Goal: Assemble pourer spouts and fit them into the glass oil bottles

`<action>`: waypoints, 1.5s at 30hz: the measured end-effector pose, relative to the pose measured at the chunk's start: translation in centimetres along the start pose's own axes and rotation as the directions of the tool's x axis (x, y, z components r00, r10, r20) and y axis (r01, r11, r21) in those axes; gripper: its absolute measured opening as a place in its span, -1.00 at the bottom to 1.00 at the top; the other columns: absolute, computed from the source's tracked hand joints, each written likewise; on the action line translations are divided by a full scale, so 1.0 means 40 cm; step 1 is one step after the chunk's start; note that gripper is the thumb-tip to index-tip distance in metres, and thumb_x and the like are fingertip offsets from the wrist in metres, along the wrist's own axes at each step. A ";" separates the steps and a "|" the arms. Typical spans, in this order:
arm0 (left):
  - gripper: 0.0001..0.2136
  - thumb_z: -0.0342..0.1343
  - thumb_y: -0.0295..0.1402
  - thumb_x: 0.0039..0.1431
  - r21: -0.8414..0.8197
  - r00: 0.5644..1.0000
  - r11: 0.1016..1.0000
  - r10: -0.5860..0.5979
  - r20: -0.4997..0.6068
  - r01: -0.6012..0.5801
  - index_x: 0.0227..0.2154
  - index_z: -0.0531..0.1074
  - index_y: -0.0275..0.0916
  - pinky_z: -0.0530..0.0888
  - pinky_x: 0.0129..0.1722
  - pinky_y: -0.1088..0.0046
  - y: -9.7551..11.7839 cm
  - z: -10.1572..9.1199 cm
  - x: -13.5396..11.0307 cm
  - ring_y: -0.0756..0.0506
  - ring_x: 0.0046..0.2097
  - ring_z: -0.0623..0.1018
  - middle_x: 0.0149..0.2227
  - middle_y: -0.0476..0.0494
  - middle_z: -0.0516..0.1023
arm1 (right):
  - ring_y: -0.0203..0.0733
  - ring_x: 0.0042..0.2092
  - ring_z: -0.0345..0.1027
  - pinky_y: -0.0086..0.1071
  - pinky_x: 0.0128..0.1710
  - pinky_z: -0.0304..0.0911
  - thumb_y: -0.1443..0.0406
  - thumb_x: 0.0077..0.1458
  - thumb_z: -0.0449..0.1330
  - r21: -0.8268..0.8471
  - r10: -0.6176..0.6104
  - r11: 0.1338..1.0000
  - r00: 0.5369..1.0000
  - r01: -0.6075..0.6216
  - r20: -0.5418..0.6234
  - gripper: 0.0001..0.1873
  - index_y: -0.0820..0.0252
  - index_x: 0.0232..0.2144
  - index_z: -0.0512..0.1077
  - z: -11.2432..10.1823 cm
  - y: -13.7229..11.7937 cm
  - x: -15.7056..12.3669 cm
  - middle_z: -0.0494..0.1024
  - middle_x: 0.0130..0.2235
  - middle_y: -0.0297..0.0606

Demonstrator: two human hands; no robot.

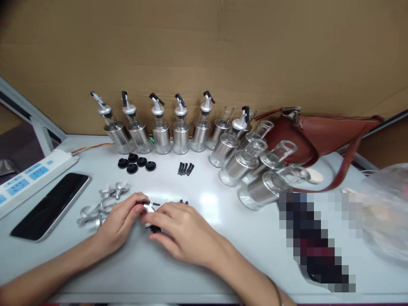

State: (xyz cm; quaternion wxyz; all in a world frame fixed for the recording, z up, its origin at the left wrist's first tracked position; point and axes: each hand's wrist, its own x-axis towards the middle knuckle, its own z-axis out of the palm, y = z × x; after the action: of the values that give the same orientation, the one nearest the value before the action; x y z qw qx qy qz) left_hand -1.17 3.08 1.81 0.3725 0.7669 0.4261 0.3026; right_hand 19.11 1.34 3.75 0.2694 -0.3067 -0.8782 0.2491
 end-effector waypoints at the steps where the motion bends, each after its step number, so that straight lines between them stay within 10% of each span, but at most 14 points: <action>1: -0.79 -0.21 -0.33 0.34 -0.009 1.000 1.000 0.002 0.004 -0.002 -0.34 0.29 -0.19 0.35 -0.37 0.48 0.002 -0.001 0.000 -0.04 -0.43 0.41 -0.47 0.01 0.39 | -0.18 -0.20 0.42 -0.34 -0.17 0.32 0.30 0.27 0.10 -0.011 0.003 1.000 1.000 -0.003 0.013 -0.84 0.18 -0.11 0.39 0.000 -0.003 0.000 0.56 -0.20 -0.19; 11: -0.74 -0.21 -0.15 0.38 -0.284 0.998 0.957 -0.055 0.029 0.062 -0.13 0.23 -0.21 0.41 -0.28 0.40 -0.005 0.029 -0.027 -0.05 -0.37 0.46 -0.31 -0.08 0.45 | -0.15 -0.33 0.45 -0.31 -0.32 0.32 0.09 0.34 -0.05 -0.098 -0.015 0.995 0.969 -0.009 -0.247 -0.67 0.18 -0.13 0.34 -0.031 -0.009 0.006 0.58 -0.30 -0.17; 17: -0.68 -0.23 -0.06 0.37 -0.305 0.998 0.951 -0.050 0.029 0.057 -0.15 0.23 -0.21 0.39 -0.30 0.38 -0.012 0.042 -0.025 -0.04 -0.40 0.42 -0.34 -0.08 0.42 | -0.15 -0.27 0.48 -0.33 -0.29 0.37 0.28 0.29 0.05 -0.230 -0.135 0.972 0.906 0.043 -0.402 -0.88 0.13 -0.13 0.31 -0.081 0.001 0.019 0.56 -0.28 -0.20; 20: -0.68 -0.22 -0.05 0.36 -0.311 0.998 0.948 -0.049 0.047 0.061 -0.15 0.22 -0.20 0.39 -0.29 0.37 -0.010 0.041 -0.023 -0.04 -0.40 0.42 -0.33 -0.09 0.42 | -0.10 -0.11 0.45 -0.23 -0.14 0.37 0.42 0.22 0.08 -0.274 -0.144 0.961 0.785 -0.033 -0.602 -0.81 0.08 -0.13 0.30 -0.112 0.021 0.014 0.52 -0.18 -0.17; 25: -0.68 -0.20 -0.03 0.35 -0.315 0.997 0.948 -0.024 0.074 0.046 -0.15 0.22 -0.19 0.39 -0.28 0.35 -0.003 0.042 -0.028 -0.04 -0.39 0.41 -0.32 -0.10 0.42 | 0.02 0.03 0.38 -0.01 0.05 0.28 0.33 0.16 0.16 -0.244 -0.078 0.896 0.409 -0.371 -0.909 -0.65 0.14 0.00 0.25 -0.183 0.073 0.002 0.44 -0.04 -0.07; 27: -0.67 -0.20 -0.03 0.35 -0.315 0.996 0.948 -0.019 0.083 0.044 -0.16 0.23 -0.19 0.39 -0.29 0.36 0.000 0.041 -0.030 -0.04 -0.39 0.41 -0.32 -0.10 0.42 | 0.06 0.05 0.35 0.02 0.05 0.27 0.28 0.13 0.17 -0.243 -0.066 0.832 0.345 -0.499 -0.936 -0.60 0.19 0.03 0.25 -0.208 0.098 0.000 0.41 0.00 -0.03; 36: -0.75 -0.20 -0.12 0.38 -0.307 0.994 0.951 0.000 0.105 0.032 -0.13 0.22 -0.18 0.39 -0.29 0.37 -0.005 0.037 -0.036 -0.04 -0.37 0.41 -0.30 -0.10 0.43 | 0.15 0.10 0.20 0.06 0.03 0.22 0.33 0.12 0.08 -0.251 0.056 0.715 0.411 -0.652 -0.910 -0.53 0.29 0.10 0.23 -0.217 0.179 -0.013 0.29 0.02 0.07; 45: -0.85 -0.14 -0.25 0.36 -0.258 0.995 0.966 0.007 0.096 0.018 -0.08 0.16 -0.13 0.38 -0.16 0.30 -0.012 0.041 -0.045 -0.09 -0.24 0.42 -0.21 -0.12 0.40 | 0.10 0.05 0.30 -0.04 -0.15 0.43 0.29 0.18 0.14 -0.317 -0.098 0.792 0.403 -0.522 -0.910 -0.61 0.14 0.08 0.30 -0.191 0.138 -0.018 0.37 -0.01 -0.04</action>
State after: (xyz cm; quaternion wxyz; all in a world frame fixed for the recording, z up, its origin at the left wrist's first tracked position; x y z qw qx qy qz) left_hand -0.91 1.14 0.28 0.4902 0.7243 0.3666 0.3174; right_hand 26.59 6.74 5.77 0.5531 -0.5699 -0.5780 -0.1877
